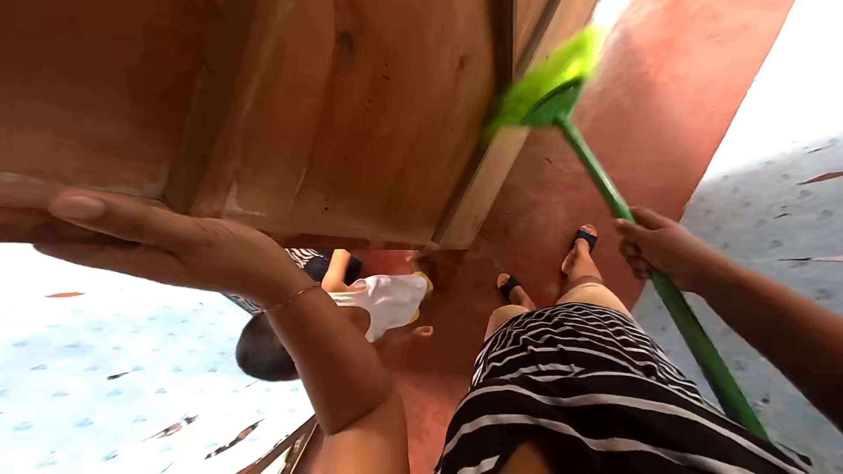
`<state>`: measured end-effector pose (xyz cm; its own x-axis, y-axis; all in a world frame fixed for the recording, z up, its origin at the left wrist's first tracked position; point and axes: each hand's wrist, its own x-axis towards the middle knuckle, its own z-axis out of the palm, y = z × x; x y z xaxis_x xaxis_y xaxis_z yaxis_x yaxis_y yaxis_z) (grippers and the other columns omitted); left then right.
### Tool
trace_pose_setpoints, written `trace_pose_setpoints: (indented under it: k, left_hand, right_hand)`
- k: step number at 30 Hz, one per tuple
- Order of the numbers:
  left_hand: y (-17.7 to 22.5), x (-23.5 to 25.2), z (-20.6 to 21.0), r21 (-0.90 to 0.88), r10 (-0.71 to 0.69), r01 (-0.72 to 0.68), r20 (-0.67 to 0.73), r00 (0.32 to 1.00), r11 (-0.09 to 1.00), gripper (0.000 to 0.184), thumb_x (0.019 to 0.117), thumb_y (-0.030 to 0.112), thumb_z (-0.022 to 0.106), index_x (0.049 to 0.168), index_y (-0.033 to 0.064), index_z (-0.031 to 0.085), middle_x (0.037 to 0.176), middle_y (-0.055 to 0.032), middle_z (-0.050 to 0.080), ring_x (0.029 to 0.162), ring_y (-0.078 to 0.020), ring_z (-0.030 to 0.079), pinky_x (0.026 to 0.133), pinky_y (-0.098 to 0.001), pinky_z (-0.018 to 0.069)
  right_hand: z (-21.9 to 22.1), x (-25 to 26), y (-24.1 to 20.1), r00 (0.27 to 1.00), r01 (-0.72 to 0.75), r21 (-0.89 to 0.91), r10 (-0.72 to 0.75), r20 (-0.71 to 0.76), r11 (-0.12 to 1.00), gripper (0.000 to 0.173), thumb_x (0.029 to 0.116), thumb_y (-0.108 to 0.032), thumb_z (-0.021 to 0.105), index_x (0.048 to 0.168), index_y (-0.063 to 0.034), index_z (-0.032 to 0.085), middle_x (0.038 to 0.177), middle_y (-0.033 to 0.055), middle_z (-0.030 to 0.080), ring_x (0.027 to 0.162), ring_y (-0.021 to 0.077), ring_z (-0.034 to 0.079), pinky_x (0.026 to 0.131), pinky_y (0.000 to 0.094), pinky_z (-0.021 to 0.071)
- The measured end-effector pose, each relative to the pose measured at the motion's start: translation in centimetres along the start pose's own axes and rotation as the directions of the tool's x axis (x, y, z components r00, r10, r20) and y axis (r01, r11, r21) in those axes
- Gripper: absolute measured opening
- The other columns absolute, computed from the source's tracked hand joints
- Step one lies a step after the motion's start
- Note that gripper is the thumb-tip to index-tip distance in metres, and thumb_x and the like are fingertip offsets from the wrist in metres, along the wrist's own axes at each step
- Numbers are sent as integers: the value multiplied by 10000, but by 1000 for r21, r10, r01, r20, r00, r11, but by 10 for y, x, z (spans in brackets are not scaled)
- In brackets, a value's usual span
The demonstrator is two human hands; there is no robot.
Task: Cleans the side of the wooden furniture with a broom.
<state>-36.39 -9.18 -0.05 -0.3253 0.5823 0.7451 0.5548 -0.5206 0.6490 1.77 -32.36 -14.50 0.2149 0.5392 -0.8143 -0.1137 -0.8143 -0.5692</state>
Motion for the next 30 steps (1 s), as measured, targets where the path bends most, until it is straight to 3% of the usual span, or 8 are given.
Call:
trace_pose_setpoints:
  k: [7, 11, 14, 18, 21, 23, 27, 30]
  left_hand:
    - [1, 7, 8, -32, -41, 39, -74, 996, 999, 404, 1121, 189, 364, 1380, -121, 355, 1261, -195, 536, 1148, -221, 594, 1016, -370, 511]
    - [0, 6, 8, -39, -16, 13, -75, 997, 999, 434, 1127, 201, 369, 1417, -119, 329, 1323, -205, 530, 1199, -230, 591, 1042, -379, 506]
    - [0, 6, 8, -3, 6, -6, -87, 996, 1000, 477, 1124, 191, 366, 1456, -144, 293, 1378, -237, 493, 1240, -243, 562, 1080, -374, 473]
    - [1, 8, 10, -10, -17, 16, -107, 994, 1000, 481, 1117, 179, 390, 1448, -159, 303, 1366, -249, 505, 1236, -249, 568, 1081, -369, 472]
    - [0, 9, 11, -7, -15, 14, -134, 991, 1000, 418, 1111, 161, 406, 1371, -166, 379, 1272, -229, 542, 1165, -237, 589, 1032, -356, 494]
    - [-2, 10, 11, -25, -22, 18, -139, 990, 1000, 454, 1108, 155, 416, 1405, -183, 353, 1337, -270, 521, 1226, -267, 574, 1069, -368, 482]
    - [-3, 5, 9, -32, -4, 0, -120, 993, 999, 497, 1107, 161, 423, 1449, -172, 285, 1353, -252, 516, 1223, -240, 578, 1063, -357, 485]
    - [-3, 6, 12, -35, 22, -27, -129, 991, 999, 458, 1105, 142, 426, 1418, -174, 318, 1315, -240, 529, 1200, -236, 581, 1052, -349, 487]
  right_hand:
    - [20, -86, 31, 892, -69, -354, 217, 397, 933, 407, 1110, -285, 453, 1494, -149, 440, 735, 36, 518, 524, 118, 491, 487, 296, 458]
    - [7, -1, 20, 988, 30, -240, 8, 154, 970, 375, 1113, -291, 450, 1378, -33, 515, 736, 59, 536, 516, 108, 492, 490, 283, 471]
    - [-8, 19, -6, 999, 33, -47, -35, -39, 998, 355, 1123, -361, 385, 1405, -147, 417, 675, -7, 414, 451, 77, 419, 426, 242, 432]
    - [-8, -68, 12, 968, -11, -276, 79, 239, 961, 365, 1121, -259, 401, 1461, -128, 417, 699, 9, 477, 478, 89, 471, 426, 258, 443]
    - [25, -85, 40, 872, -20, -395, 209, 442, 918, 387, 1103, -283, 473, 1459, -133, 485, 853, 73, 591, 636, 146, 547, 601, 347, 501]
    - [36, -55, 36, 896, 30, -346, 128, 424, 938, 366, 1109, -298, 456, 1410, -99, 519, 735, 43, 540, 530, 117, 508, 494, 298, 477]
    - [28, 12, -14, 991, -8, -49, 14, 131, 999, 331, 1121, -332, 399, 1327, -90, 494, 651, -12, 443, 441, 59, 422, 419, 205, 417]
    - [12, -13, -14, 993, 4, -108, 9, 118, 994, 307, 1127, -322, 381, 1370, -138, 419, 661, -9, 404, 442, 79, 414, 409, 234, 424]
